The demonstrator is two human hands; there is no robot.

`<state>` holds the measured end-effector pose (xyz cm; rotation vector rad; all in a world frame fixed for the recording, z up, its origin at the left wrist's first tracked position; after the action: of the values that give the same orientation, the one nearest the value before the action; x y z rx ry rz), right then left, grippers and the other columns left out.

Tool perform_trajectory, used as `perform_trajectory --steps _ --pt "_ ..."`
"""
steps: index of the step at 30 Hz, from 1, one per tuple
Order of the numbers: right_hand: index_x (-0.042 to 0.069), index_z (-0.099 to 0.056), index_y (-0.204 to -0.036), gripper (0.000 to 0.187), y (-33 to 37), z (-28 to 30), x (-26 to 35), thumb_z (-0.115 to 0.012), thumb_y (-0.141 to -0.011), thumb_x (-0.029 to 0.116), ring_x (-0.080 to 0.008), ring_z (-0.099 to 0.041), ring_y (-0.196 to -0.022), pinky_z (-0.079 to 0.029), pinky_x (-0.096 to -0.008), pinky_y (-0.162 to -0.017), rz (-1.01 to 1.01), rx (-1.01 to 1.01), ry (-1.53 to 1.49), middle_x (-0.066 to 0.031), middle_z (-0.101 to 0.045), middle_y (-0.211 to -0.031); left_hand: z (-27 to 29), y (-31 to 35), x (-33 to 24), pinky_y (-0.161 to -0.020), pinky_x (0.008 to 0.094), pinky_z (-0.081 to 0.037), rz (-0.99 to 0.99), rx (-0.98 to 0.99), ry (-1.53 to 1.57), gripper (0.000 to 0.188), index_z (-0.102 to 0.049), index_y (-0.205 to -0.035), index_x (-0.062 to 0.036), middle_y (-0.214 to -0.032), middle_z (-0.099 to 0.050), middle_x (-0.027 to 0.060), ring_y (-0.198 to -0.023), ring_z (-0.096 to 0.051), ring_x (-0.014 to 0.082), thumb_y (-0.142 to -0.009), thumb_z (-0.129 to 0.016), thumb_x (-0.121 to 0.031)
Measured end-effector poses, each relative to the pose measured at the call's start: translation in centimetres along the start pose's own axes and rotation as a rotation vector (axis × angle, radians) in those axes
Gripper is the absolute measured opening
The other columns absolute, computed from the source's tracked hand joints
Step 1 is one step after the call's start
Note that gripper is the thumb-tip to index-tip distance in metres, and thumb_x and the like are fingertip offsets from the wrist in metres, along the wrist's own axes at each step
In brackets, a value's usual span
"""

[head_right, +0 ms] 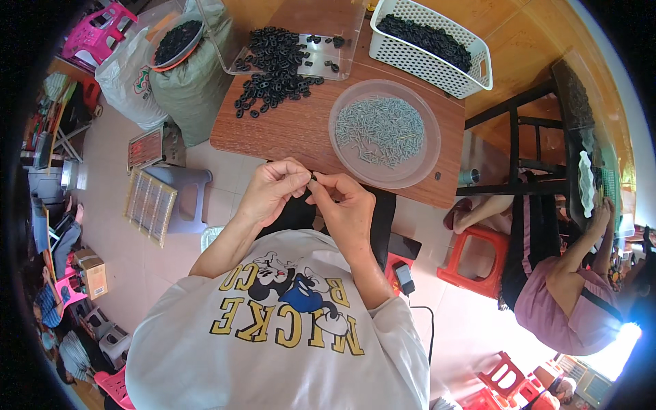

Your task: The person repeatedly picks small black plastic components from a pile on the table and inserts small light-blue pins from a bowl into them. The assembled units are placed back onto the table. The process is continuous and repetitive throughout the clip.

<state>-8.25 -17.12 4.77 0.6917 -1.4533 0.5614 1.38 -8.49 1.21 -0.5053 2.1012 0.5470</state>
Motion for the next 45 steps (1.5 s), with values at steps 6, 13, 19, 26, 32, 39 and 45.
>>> perform_trajectory --steps 6,13,19,26,32,39,45 --pt "-0.005 -0.066 -0.091 0.013 -0.6 -0.4 -2.0 -0.066 -0.081 0.004 -0.0098 -0.063 -0.065 -0.047 -0.0191 -0.059 -0.044 0.018 -0.047 -0.0080 -0.067 -0.078 1.7 -0.5 2.2 -0.061 0.0190 -0.047 0.130 -0.045 0.059 0.012 -0.064 -0.094 -0.0013 -0.084 -0.064 0.0048 -0.069 -0.058 0.0075 -0.082 -0.065 -0.005" --pt "-0.005 -0.066 -0.089 0.012 -0.9 -0.8 -3.0 -0.066 -0.081 0.003 -0.0103 -0.063 -0.064 -0.047 -0.0194 -0.059 -0.082 0.011 0.016 -0.0085 -0.067 -0.076 2.9 -0.6 1.2 -0.066 0.0216 -0.048 0.027 -0.091 0.025 0.026 -0.061 -0.105 0.0021 -0.086 -0.066 0.0080 -0.074 -0.063 0.0113 -0.080 -0.066 0.000" --pt "-0.006 -0.065 -0.089 0.011 -1.6 -1.3 -4.3 -0.065 -0.081 0.001 -0.0116 -0.063 -0.063 -0.049 -0.0204 -0.058 -0.119 0.029 -0.063 -0.0102 -0.066 -0.076 3.6 -0.9 2.4 -0.067 0.0221 -0.048 0.095 -0.096 0.032 0.031 -0.059 -0.109 0.0036 -0.085 -0.067 0.0091 -0.075 -0.062 0.0115 -0.079 -0.066 0.000" --pt "-0.005 -0.064 -0.089 0.009 -2.8 -1.0 -3.6 -0.063 -0.081 -0.002 -0.0118 -0.061 -0.063 -0.049 -0.0214 -0.060 -0.065 -0.018 -0.196 -0.0112 -0.066 -0.079 8.0 -1.3 -7.4 -0.068 0.0257 -0.047 -0.403 -0.393 -0.772 0.022 -0.067 -0.099 -0.0014 -0.087 -0.067 0.0080 -0.076 -0.062 0.0145 -0.078 -0.067 -0.006" --pt "-0.005 -0.064 -0.089 0.009 -2.8 -1.4 -3.7 -0.063 -0.081 -0.003 -0.0124 -0.062 -0.065 -0.050 -0.0224 -0.061 -0.061 0.021 -0.247 -0.0116 -0.066 -0.079 10.1 -4.5 -10.3 -0.081 0.0364 -0.045 -0.663 -0.356 -1.526 0.020 -0.065 -0.097 0.0018 -0.095 -0.056 0.0143 -0.094 -0.054 0.0305 -0.078 -0.062 -0.005" --pt "-0.006 -0.064 -0.090 0.010 -2.0 -1.5 -3.8 -0.062 -0.081 -0.005 -0.0127 -0.062 -0.065 -0.050 -0.0224 -0.062 -0.092 0.051 -0.226 -0.0110 -0.066 -0.080 10.7 -6.0 -9.1 -0.083 0.0383 -0.043 -0.592 -0.248 -1.550 0.021 -0.062 -0.098 0.0018 -0.094 -0.055 0.0130 -0.096 -0.053 0.0315 -0.077 -0.063 -0.002" --pt "-0.005 -0.064 -0.092 0.011 -2.4 -2.0 -4.1 -0.062 -0.081 -0.003 -0.0118 -0.061 -0.066 -0.049 -0.0216 -0.063 -0.091 0.078 -0.240 -0.0099 -0.066 -0.080 10.6 -5.6 -8.3 -0.081 0.0383 -0.044 -0.551 -0.218 -1.489 0.022 -0.062 -0.098 0.0008 -0.090 -0.056 0.0129 -0.093 -0.054 0.0310 -0.076 -0.064 -0.001"
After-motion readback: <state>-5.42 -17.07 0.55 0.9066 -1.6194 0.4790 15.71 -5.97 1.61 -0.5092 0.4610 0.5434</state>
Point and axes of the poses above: each hand's wrist, its own y-axis away from the middle knuckle, its own z-axis out of the back of the hand, x = y × z, the point moved 10 cm from there along -y, towards the middle knuckle
